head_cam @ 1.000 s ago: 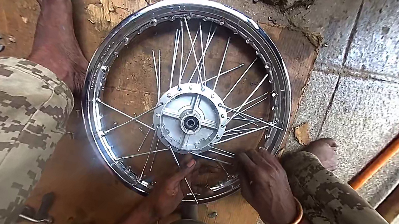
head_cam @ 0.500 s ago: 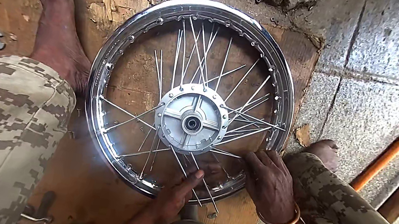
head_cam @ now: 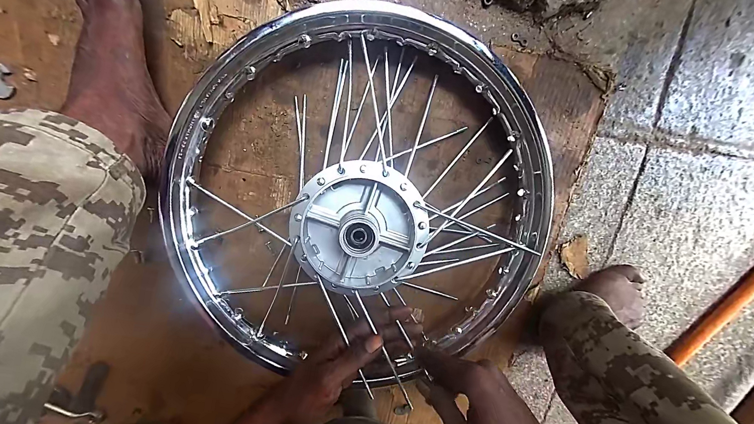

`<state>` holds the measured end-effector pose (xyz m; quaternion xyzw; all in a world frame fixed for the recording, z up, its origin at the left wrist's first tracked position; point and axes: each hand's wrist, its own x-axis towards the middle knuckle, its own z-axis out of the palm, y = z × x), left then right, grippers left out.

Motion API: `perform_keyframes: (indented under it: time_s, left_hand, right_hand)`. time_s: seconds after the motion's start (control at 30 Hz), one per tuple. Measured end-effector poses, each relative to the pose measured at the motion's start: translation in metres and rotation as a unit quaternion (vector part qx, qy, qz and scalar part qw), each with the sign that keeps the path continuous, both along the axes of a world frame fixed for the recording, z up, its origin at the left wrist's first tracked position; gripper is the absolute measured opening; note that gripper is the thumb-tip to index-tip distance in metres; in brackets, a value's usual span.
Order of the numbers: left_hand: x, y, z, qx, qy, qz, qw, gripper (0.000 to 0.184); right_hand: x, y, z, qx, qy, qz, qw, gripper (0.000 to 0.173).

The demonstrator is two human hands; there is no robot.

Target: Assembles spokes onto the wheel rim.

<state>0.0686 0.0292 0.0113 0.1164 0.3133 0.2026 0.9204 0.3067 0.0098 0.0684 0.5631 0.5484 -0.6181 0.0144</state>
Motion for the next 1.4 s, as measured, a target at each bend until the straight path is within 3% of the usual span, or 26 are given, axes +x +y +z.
perform_keyframes:
  time_s: [0.1,0.2,0.27,0.37,0.47,0.57,0.67,0.73,0.83,0.93,1.03,1.1,1.17,1.23,1.4]
  left_hand:
    - [-0.004,0.0,0.001,0.028,0.013,-0.021,0.999,0.054]
    - [-0.005,-0.003,0.0,0.068,0.013,-0.055,0.996,0.055]
    - [-0.007,-0.006,0.002,0.059,0.013,-0.052,0.997,0.051]
    - [-0.011,-0.014,0.01,0.029,0.058,-0.016,0.998,0.044]
    - [-0.01,-0.011,0.013,0.075,0.093,-0.047,0.992,0.045]
    - [-0.005,-0.007,0.009,0.092,0.086,-0.067,0.99,0.042]
    - [0.0,-0.001,0.007,0.135,0.084,-0.074,0.984,0.036]
    - [0.001,-0.002,0.005,0.156,0.093,-0.072,0.981,0.032]
    - [0.001,-0.004,0.004,0.146,0.097,-0.071,0.982,0.037]
    - [0.004,-0.005,0.003,0.172,0.118,-0.079,0.975,0.041]
    - [0.006,-0.004,0.006,0.19,0.144,-0.103,0.966,0.039]
    - [0.002,-0.002,0.005,0.212,0.145,-0.131,0.958,0.039]
    - [-0.005,0.001,0.007,0.241,0.133,-0.167,0.947,0.043]
    - [-0.015,0.007,0.013,0.256,0.128,-0.208,0.935,0.047]
    - [-0.037,0.009,0.022,0.236,0.16,-0.23,0.93,0.046]
  right_hand:
    - [0.005,0.005,0.0,-0.114,0.127,0.006,0.985,0.044]
    - [0.004,0.008,-0.003,-0.122,0.161,-0.004,0.979,0.032]
    - [-0.003,0.012,-0.004,0.009,0.046,-0.067,0.997,0.027]
    - [-0.009,0.027,-0.021,0.29,-0.1,-0.11,0.945,0.021]
    - [-0.004,0.045,-0.033,0.384,-0.146,-0.06,0.91,0.022]
    - [-0.011,0.037,-0.035,0.344,-0.124,-0.065,0.928,0.026]
    - [-0.024,0.009,-0.032,0.189,-0.056,-0.091,0.976,0.055]
    - [-0.026,-0.008,-0.037,0.148,-0.015,-0.062,0.987,0.063]
    - [-0.011,-0.014,-0.047,0.229,-0.021,-0.054,0.972,0.042]
    - [0.007,0.003,-0.046,0.358,-0.123,-0.079,0.922,0.026]
    - [0.011,0.019,-0.034,0.391,-0.2,-0.121,0.89,0.031]
    - [-0.001,0.013,-0.027,0.387,-0.189,-0.175,0.886,0.028]
    - [-0.023,-0.011,-0.027,0.31,-0.096,-0.202,0.924,0.023]
    - [-0.044,-0.027,-0.036,0.186,0.006,-0.189,0.964,0.043]
    - [-0.066,-0.026,-0.03,0.089,-0.002,-0.154,0.984,0.06]
